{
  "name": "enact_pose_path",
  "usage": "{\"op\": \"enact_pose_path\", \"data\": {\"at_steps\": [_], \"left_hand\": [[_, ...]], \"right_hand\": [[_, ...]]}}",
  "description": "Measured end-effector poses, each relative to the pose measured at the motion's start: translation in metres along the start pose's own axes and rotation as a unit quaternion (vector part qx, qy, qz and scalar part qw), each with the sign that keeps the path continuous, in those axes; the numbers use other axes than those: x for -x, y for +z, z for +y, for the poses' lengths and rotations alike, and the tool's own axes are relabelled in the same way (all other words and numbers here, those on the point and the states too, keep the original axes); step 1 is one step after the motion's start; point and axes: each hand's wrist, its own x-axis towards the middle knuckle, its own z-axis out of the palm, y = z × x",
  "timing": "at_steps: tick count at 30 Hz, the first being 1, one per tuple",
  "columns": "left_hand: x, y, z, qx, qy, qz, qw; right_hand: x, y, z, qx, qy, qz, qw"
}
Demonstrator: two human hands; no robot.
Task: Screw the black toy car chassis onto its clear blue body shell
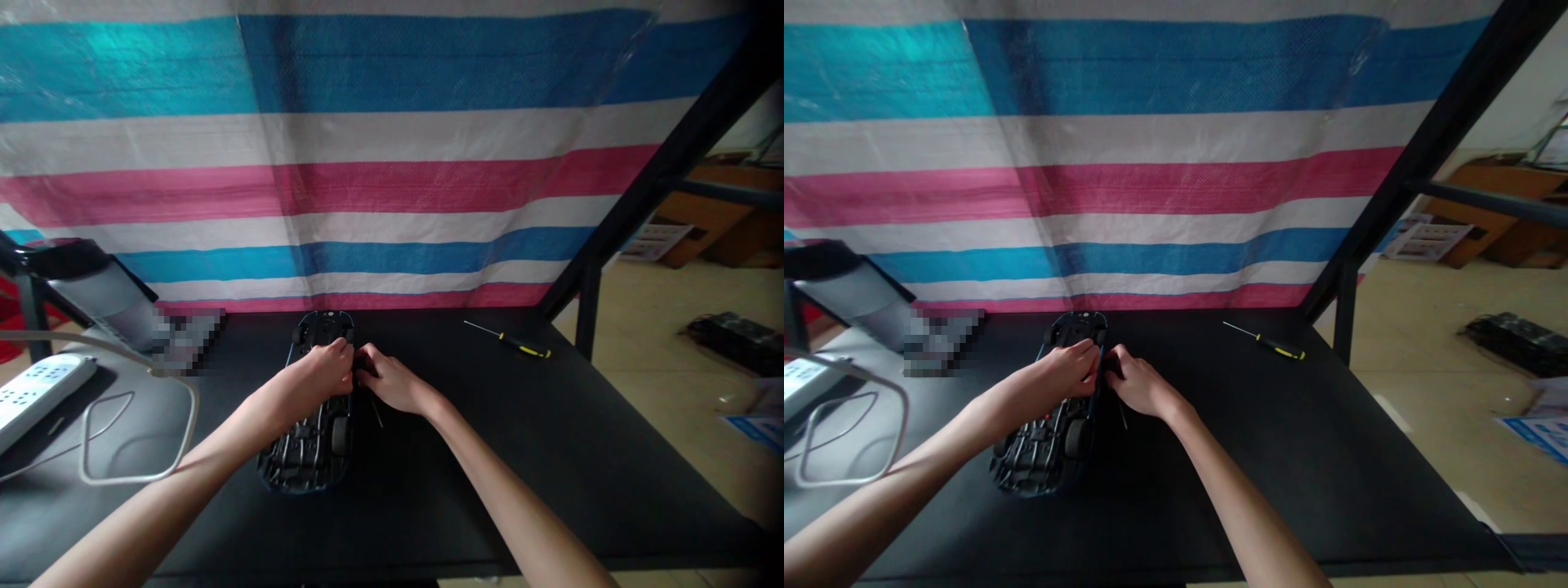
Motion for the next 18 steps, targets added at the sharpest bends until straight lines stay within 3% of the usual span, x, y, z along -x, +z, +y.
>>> {"op": "enact_pose_path", "data": {"at_steps": [4, 7, 13, 18], "left_hand": [[0.003, -0.004, -0.012, 0.115, 0.005, -0.002, 0.993], [0.007, -0.007, -0.015, 0.124, -0.005, 0.013, 0.992], [0.015, -0.021, -0.002, -0.020, -0.014, 0.007, 1.000], [0.020, -0.035, 0.008, -0.228, 0.074, -0.026, 0.971]], "right_hand": [[0.000, 0.000, -0.001, -0.007, -0.006, -0.007, 1.000], [0.000, 0.000, -0.002, -0.015, -0.010, -0.010, 1.000], [0.001, 0.000, -0.002, -0.021, -0.006, -0.010, 1.000], [0.002, -0.001, -0.003, -0.021, -0.006, -0.010, 1.000]]}}
